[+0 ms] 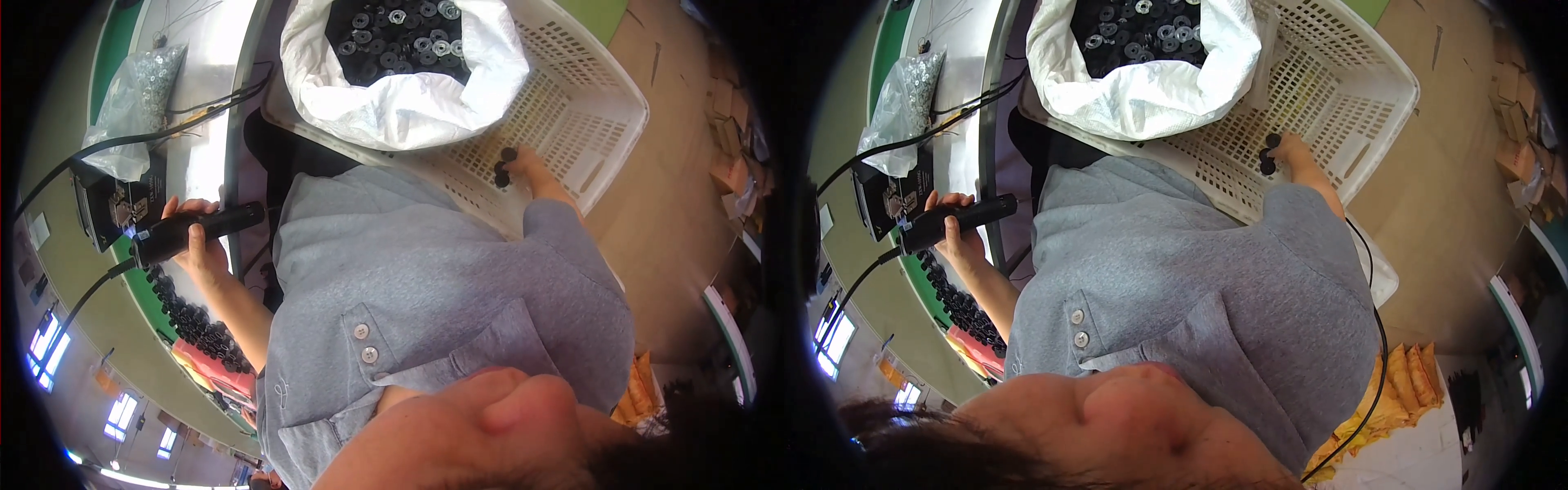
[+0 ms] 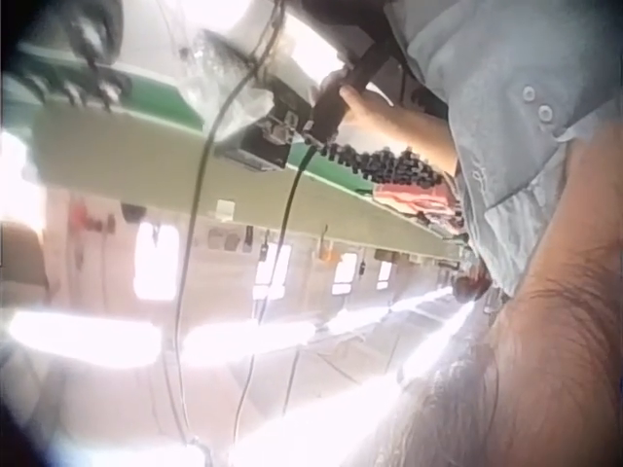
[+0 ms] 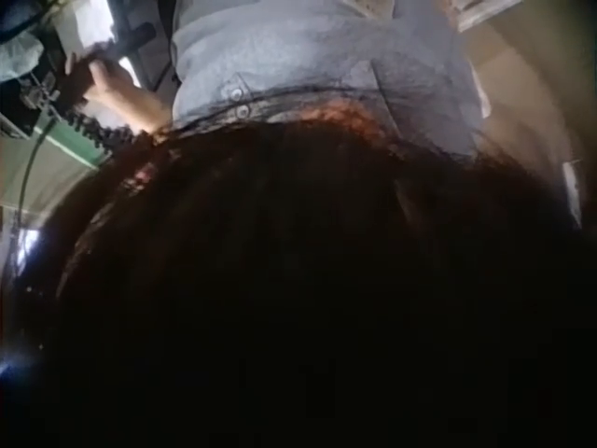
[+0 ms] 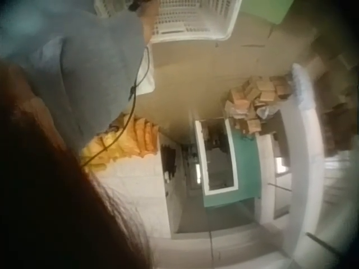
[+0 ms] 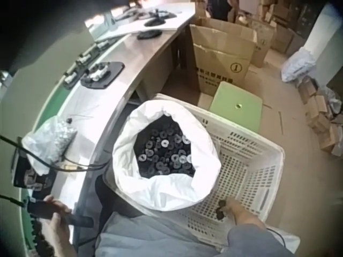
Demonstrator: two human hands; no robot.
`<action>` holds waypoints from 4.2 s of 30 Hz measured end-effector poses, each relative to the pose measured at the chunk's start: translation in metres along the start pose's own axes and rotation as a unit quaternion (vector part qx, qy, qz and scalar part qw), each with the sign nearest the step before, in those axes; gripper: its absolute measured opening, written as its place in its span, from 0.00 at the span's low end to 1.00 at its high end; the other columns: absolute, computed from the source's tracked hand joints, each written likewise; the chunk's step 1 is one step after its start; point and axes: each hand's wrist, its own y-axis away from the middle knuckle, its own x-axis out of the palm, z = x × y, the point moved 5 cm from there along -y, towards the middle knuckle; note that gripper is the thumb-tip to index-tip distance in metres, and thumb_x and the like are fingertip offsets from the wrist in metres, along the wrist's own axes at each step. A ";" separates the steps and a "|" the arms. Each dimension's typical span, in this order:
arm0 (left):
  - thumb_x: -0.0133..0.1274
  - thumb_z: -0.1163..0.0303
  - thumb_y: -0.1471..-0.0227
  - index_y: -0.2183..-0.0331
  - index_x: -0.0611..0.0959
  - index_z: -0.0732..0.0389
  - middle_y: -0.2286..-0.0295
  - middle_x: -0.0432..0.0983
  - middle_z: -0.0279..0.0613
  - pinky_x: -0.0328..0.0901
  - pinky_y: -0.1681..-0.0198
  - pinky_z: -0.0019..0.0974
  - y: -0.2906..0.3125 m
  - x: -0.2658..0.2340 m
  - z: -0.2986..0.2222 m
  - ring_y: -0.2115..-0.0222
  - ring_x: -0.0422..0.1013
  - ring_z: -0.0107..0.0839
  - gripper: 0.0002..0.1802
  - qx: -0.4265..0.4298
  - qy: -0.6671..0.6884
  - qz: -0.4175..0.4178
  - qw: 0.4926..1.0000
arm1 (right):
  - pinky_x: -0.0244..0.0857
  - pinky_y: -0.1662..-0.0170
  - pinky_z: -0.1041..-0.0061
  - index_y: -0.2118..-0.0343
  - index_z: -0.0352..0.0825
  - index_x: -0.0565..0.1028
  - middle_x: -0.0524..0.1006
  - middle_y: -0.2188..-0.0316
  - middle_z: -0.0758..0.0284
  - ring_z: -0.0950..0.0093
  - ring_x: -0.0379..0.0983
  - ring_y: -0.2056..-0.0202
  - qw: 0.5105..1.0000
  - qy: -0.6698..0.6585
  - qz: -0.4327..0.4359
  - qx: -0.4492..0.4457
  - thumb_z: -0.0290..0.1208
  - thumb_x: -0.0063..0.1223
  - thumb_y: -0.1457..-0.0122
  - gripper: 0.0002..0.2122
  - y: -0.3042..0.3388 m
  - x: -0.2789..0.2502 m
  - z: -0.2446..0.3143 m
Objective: Assembling small components using an electric screwdriver on a production line.
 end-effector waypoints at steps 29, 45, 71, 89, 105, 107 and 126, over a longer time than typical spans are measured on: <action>0.56 0.73 0.52 0.56 0.75 0.66 0.70 0.75 0.41 0.66 0.68 0.28 -0.020 0.273 -0.023 0.70 0.72 0.23 0.19 -0.063 -0.053 0.415 0.906 | 0.54 0.77 0.86 0.78 0.38 0.68 0.67 0.81 0.78 0.87 0.61 0.79 0.626 -0.583 -0.434 -0.283 0.22 0.59 0.51 0.09 0.224 -0.216 0.098; 0.54 0.73 0.51 0.74 0.76 0.65 0.80 0.72 0.32 0.64 0.79 0.23 -0.035 0.316 0.053 0.82 0.68 0.18 0.05 -0.175 0.103 0.288 0.936 | 0.54 0.80 0.88 0.79 0.38 0.63 0.65 0.83 0.75 0.88 0.61 0.81 0.489 -0.677 -0.464 -0.296 0.17 0.54 0.49 0.11 0.255 -0.235 0.078; 0.53 0.75 0.49 0.60 0.75 0.63 0.68 0.77 0.35 0.66 0.70 0.23 -0.030 0.306 0.051 0.69 0.71 0.19 0.11 -0.172 0.129 0.316 0.924 | 0.53 0.48 0.54 0.48 0.46 0.66 0.63 0.51 0.46 0.45 0.57 0.51 0.985 -0.139 -0.090 -0.046 0.52 0.53 0.53 0.29 0.030 0.086 0.054; 0.51 0.78 0.48 0.60 0.75 0.65 0.72 0.75 0.34 0.67 0.72 0.22 -0.020 0.323 0.051 0.74 0.70 0.17 0.11 -0.080 0.061 0.341 0.934 | 0.67 0.59 0.72 0.60 0.34 0.74 0.77 0.66 0.62 0.69 0.73 0.62 0.909 -0.378 0.176 0.004 0.42 0.58 0.51 0.19 -0.036 0.109 0.035; 0.52 0.78 0.53 0.67 0.78 0.67 0.80 0.73 0.36 0.65 0.79 0.26 -0.017 0.357 0.037 0.83 0.69 0.20 0.07 0.098 -0.078 0.315 0.941 | 0.66 0.70 0.79 0.66 0.32 0.71 0.73 0.74 0.63 0.72 0.71 0.73 0.626 -0.308 -0.512 -0.500 0.17 0.48 0.49 0.07 0.282 -0.250 0.100; 0.51 0.79 0.53 0.69 0.78 0.67 0.80 0.74 0.38 0.65 0.78 0.26 -0.021 0.355 0.042 0.82 0.70 0.22 0.06 0.061 -0.065 0.301 0.949 | 0.67 0.67 0.75 0.64 0.33 0.71 0.74 0.71 0.62 0.70 0.74 0.69 0.737 -0.217 -0.473 -0.431 0.18 0.45 0.47 0.08 0.261 -0.246 0.109; 0.52 0.79 0.54 0.70 0.78 0.66 0.77 0.74 0.39 0.66 0.76 0.26 -0.018 0.348 0.053 0.79 0.69 0.22 0.05 0.057 -0.070 0.341 0.936 | 0.66 0.76 0.78 0.63 0.31 0.76 0.77 0.69 0.63 0.74 0.73 0.77 0.177 -0.623 0.056 -0.760 0.32 0.46 0.46 0.12 0.216 -0.279 -0.009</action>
